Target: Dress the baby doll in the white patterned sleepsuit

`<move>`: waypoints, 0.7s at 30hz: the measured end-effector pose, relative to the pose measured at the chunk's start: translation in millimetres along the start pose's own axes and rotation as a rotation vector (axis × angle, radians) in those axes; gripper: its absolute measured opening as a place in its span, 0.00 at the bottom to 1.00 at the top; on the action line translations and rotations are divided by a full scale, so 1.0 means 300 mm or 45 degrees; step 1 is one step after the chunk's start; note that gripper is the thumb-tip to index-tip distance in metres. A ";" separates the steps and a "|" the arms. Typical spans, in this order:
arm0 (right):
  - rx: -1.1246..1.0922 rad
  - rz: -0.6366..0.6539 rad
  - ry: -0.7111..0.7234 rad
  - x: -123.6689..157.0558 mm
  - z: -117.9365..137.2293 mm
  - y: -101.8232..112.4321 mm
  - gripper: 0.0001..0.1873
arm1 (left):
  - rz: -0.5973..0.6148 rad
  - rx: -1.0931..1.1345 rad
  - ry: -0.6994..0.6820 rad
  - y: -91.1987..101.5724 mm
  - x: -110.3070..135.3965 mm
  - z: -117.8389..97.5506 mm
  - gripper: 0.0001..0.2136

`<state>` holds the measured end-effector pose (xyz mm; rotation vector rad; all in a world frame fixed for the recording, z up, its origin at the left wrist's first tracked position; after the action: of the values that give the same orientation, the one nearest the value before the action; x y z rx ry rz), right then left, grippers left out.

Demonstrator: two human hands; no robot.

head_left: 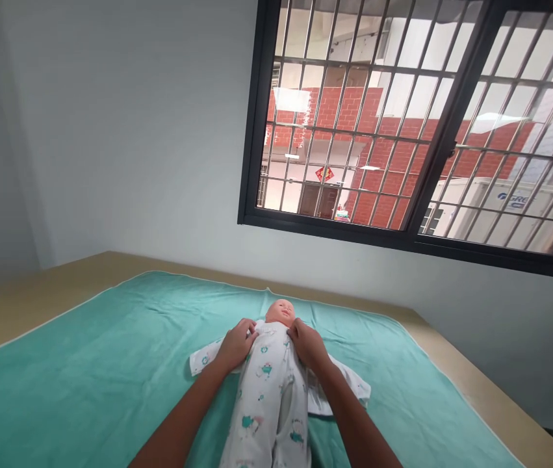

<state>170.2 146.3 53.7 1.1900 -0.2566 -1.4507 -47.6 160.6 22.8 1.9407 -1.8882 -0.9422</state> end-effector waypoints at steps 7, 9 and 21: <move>-0.024 -0.203 -0.012 0.035 0.057 0.018 0.09 | -0.210 0.049 0.051 0.004 0.067 -0.025 0.11; -0.046 -0.260 0.021 0.126 0.098 0.063 0.10 | -0.156 0.072 -0.014 0.037 0.146 -0.038 0.12; 0.202 -0.097 0.784 0.790 0.620 0.125 0.03 | 0.627 0.054 0.184 0.152 0.866 -0.082 0.02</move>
<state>99.4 -149.0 46.0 1.7275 0.1029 -1.0749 -84.7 -100.9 2.0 1.4085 -2.1609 -0.6001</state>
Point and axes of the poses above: each hand's wrist, its own x-axis away from the middle knuckle, its own y-axis out of the back of the hand, z = x × y, the point moved 7 cm from there along -x, towards the middle knuckle, and after that the axes turned 9 degrees about y, right-handed, at the moved point
